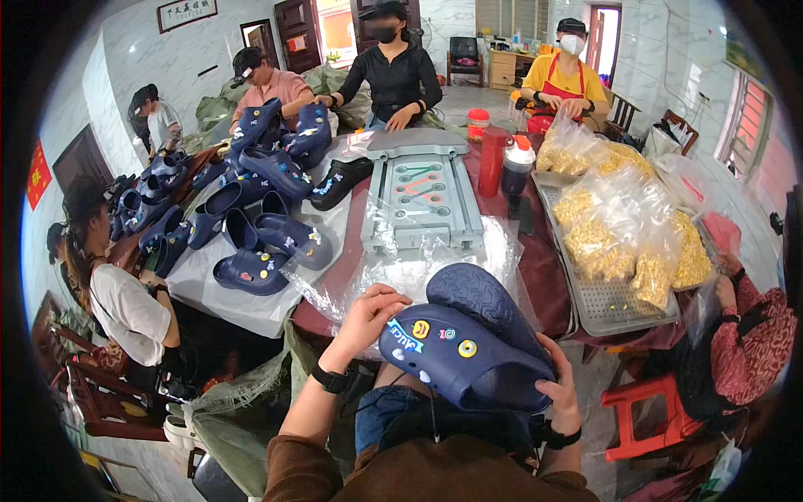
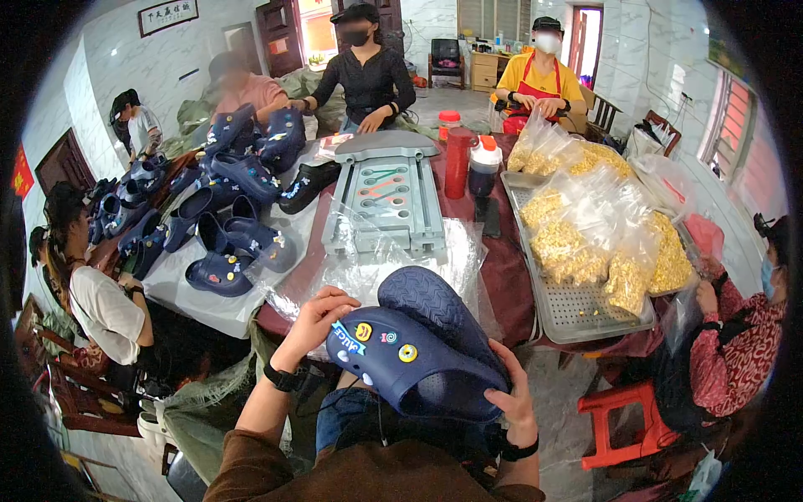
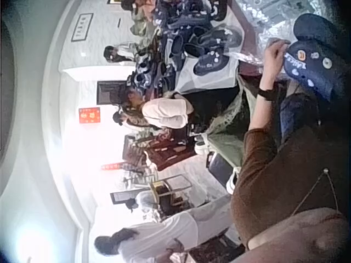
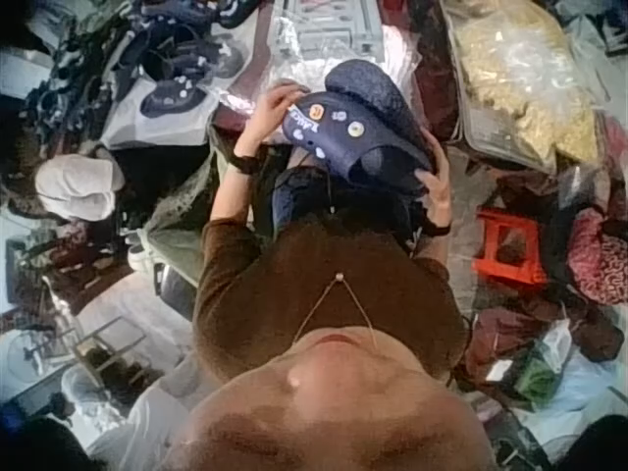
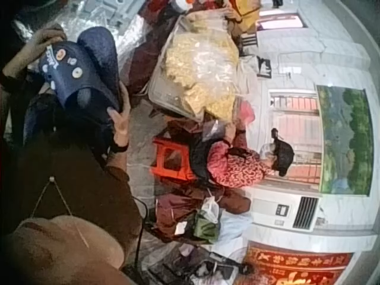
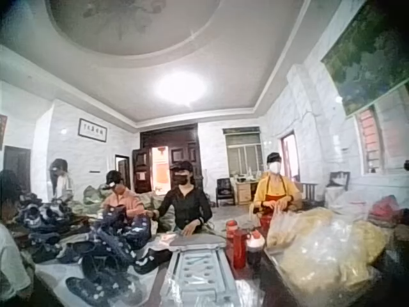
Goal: Packaging finished shoes into individual plastic bags at a manufacturing station.
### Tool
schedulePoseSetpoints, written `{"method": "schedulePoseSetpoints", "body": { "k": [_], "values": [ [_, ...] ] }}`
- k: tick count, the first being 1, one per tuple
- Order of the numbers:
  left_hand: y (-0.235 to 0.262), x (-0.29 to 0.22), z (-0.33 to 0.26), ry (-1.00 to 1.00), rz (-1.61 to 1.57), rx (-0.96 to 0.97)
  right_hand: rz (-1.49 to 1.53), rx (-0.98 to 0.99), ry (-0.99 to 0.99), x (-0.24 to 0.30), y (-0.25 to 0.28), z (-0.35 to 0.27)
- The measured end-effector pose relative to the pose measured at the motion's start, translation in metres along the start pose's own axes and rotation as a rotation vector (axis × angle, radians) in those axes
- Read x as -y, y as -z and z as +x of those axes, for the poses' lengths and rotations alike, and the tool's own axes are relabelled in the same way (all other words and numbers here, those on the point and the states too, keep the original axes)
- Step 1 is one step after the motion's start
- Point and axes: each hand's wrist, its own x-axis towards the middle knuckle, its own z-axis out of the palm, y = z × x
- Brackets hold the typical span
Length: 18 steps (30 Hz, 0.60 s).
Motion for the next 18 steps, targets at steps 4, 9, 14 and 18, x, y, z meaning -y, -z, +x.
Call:
{"method": "schedulePoseSetpoints", "body": {
  "k": [4, 9, 14, 18],
  "values": [
    [0.012, -0.019, 0.001, 0.064, -0.055, 0.068, -0.130, -0.027, 0.079, 0.002, -0.005, -0.003],
    [0.008, -0.045, 0.000, 0.025, 0.180, 0.033, -0.402, -0.099, 0.152, 0.006, -0.021, -0.006],
    [0.002, -0.047, -0.005, -0.151, 0.576, -0.081, -0.358, -0.176, 0.210, -0.003, -0.030, -0.006],
    [-0.001, -0.049, -0.007, -0.182, 0.664, -0.102, -0.411, -0.193, 0.203, -0.003, -0.032, -0.007]
  ]
}}
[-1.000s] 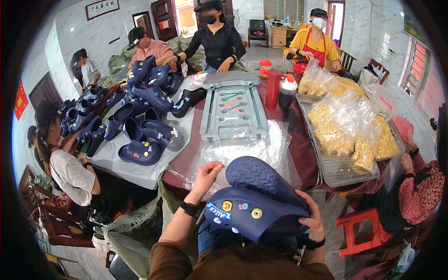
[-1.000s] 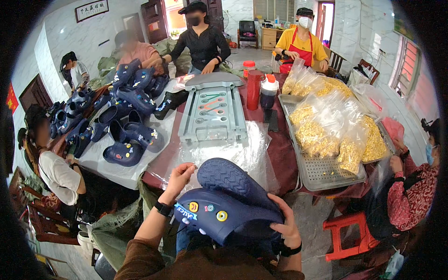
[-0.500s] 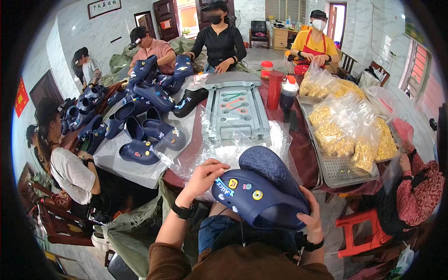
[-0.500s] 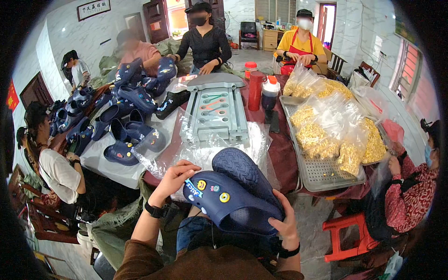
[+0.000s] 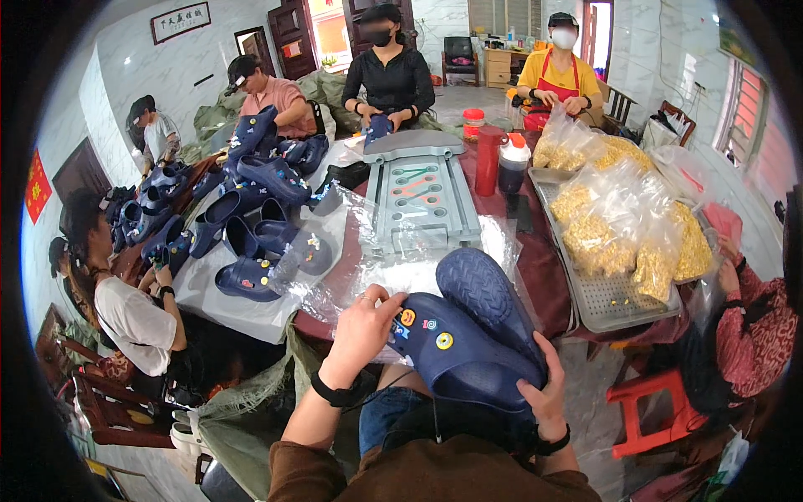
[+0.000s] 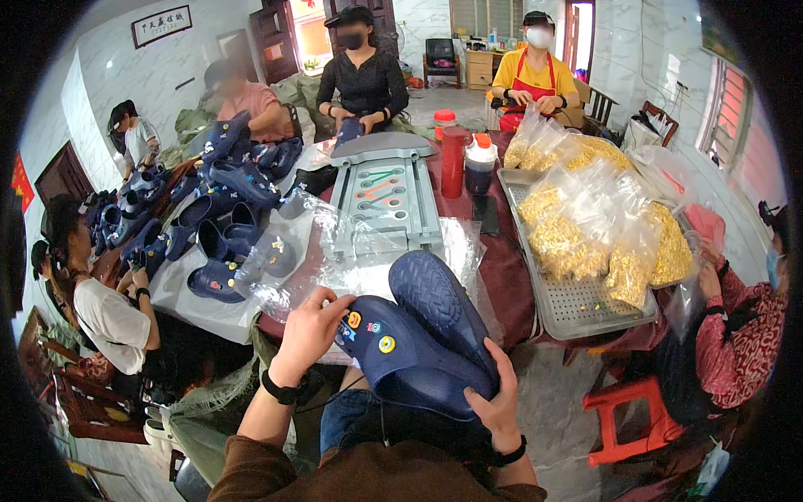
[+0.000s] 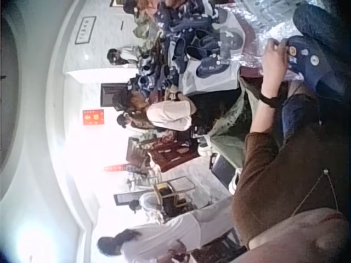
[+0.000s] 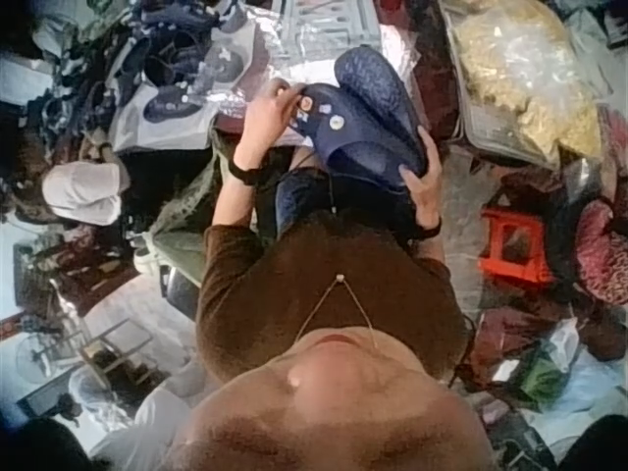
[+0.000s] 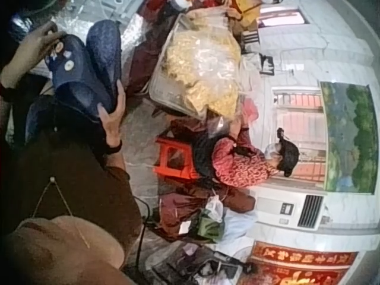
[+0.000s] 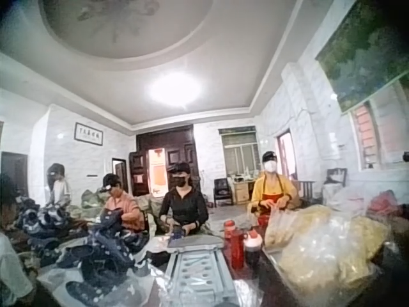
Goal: Packaging finished shoes into individual plastic bags at a manufacturing station.
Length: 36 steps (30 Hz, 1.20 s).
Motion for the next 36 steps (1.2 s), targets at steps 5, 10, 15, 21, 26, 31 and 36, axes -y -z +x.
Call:
{"method": "schedulePoseSetpoints", "body": {
  "k": [5, 10, 15, 21, 26, 31, 36],
  "values": [
    [0.001, -0.003, 0.000, 0.006, 0.130, 0.001, 0.042, -0.058, 0.015, 0.009, -0.006, 0.001],
    [0.009, 0.004, 0.002, 0.016, 0.013, 0.014, -0.001, -0.055, 0.057, 0.004, -0.006, 0.001],
    [0.017, 0.017, 0.002, 0.034, -0.090, 0.045, -0.021, -0.068, 0.046, 0.006, -0.008, 0.000],
    [0.015, 0.015, 0.002, 0.073, -0.204, 0.001, -0.136, -0.131, 0.101, 0.007, -0.014, -0.001],
    [-0.009, 0.007, 0.003, 0.133, -0.304, -0.062, -0.382, -0.138, 0.307, 0.015, -0.020, -0.002],
    [-0.017, -0.006, 0.019, 0.172, -0.455, -0.162, -0.412, -0.099, 0.438, 0.015, -0.014, 0.001],
    [-0.044, 0.005, 0.032, 0.141, -0.584, -0.202, -0.422, -0.053, 0.476, 0.018, -0.012, -0.002]
  ]
}}
